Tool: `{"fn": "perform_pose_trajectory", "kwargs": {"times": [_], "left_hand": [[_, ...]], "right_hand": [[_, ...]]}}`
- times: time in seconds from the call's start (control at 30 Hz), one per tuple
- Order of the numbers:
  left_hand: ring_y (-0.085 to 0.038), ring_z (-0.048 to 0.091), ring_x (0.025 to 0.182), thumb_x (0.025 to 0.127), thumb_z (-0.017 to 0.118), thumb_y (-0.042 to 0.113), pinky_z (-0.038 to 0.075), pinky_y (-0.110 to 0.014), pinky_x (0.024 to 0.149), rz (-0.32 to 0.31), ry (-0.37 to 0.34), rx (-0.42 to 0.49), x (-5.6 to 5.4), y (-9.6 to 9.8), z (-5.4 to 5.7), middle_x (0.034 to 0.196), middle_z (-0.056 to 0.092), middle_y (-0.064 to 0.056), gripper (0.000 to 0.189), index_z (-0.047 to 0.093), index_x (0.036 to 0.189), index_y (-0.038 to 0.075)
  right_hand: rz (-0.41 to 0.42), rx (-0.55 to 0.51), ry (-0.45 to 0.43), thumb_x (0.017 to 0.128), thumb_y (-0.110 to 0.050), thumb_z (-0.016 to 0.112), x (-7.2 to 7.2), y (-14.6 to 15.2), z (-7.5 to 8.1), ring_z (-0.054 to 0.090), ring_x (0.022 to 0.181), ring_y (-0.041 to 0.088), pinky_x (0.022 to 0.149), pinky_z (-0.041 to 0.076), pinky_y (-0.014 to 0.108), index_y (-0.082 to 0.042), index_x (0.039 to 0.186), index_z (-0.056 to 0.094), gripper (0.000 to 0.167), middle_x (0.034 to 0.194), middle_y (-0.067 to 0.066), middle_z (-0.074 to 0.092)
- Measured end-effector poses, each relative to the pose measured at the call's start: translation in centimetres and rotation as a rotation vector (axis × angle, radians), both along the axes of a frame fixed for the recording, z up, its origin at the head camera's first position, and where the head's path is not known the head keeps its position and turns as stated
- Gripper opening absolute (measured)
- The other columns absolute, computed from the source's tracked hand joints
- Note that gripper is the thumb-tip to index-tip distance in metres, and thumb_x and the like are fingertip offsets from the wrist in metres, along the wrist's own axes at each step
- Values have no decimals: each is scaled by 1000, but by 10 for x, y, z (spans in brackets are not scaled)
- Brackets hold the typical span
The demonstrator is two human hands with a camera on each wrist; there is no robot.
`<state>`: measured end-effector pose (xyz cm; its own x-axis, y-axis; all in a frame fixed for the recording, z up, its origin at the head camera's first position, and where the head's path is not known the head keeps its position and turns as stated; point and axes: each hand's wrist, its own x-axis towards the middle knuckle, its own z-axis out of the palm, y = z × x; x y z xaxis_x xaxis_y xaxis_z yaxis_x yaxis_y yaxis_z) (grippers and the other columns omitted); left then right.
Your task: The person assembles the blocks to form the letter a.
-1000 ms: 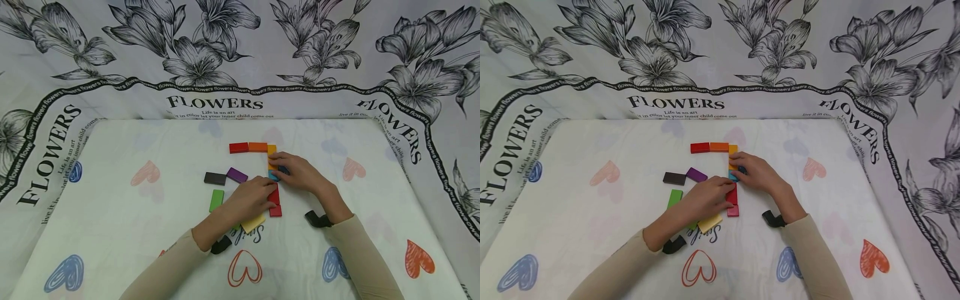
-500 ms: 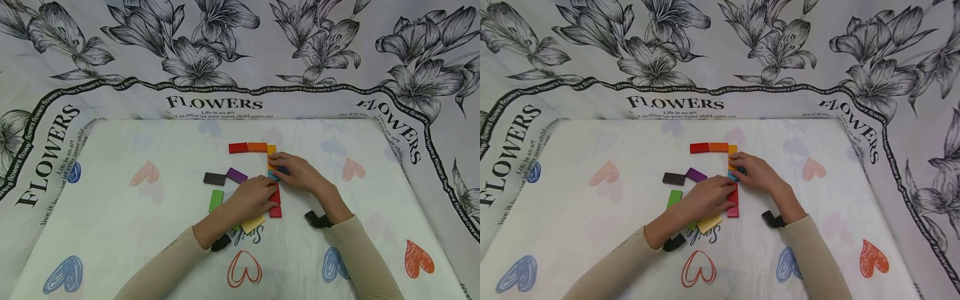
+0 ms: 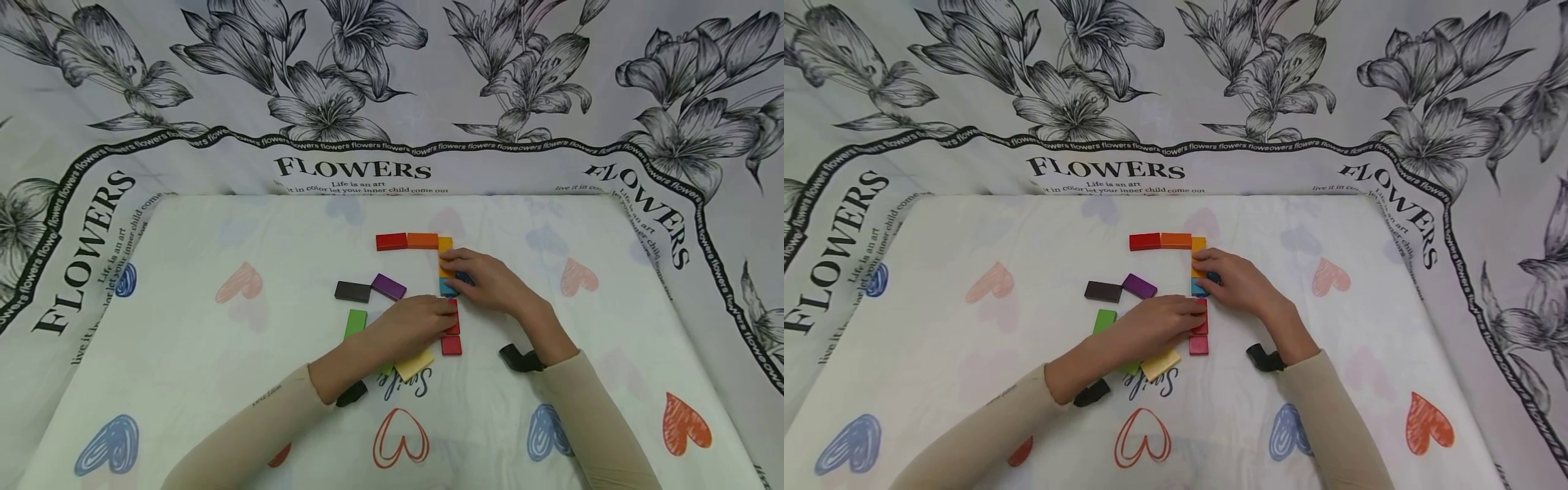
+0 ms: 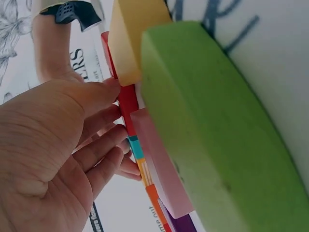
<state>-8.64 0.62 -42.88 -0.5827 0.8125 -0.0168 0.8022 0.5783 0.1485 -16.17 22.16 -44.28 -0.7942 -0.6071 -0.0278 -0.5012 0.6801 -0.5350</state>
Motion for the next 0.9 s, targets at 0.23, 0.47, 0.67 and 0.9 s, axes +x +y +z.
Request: {"fn": "perform_pose_trajectory", "kwargs": {"times": [0.23,0.47,0.67,0.9], "left_hand": [[-13,66,133,107,65,29,51,-28,116,12,-9,-28,-2,4,-1,141,70,5,33,73,136,17],[-13,67,130,105,67,30,52,-28,114,28,-17,-46,-3,8,5,137,72,4,32,74,134,17],[-13,68,130,105,67,29,53,-28,113,24,5,-39,-3,6,3,136,73,5,31,74,133,17],[-12,70,124,105,68,29,55,-26,109,-5,40,-21,-5,6,-1,132,74,4,29,76,130,16]], "right_hand": [[7,-22,-3,101,-22,73,-5,5,-4,50,150,34,122,45,55,-9,141,69,42,157,10,58],[5,-9,-4,102,-26,73,-7,8,-5,49,152,32,123,44,54,-10,144,66,46,158,7,58],[13,-22,0,101,-23,73,-8,6,-6,49,152,33,122,44,53,-8,144,66,45,158,8,58],[8,-25,-2,102,-22,72,-7,5,-8,50,152,33,123,43,54,-7,143,66,45,157,8,59]]}}
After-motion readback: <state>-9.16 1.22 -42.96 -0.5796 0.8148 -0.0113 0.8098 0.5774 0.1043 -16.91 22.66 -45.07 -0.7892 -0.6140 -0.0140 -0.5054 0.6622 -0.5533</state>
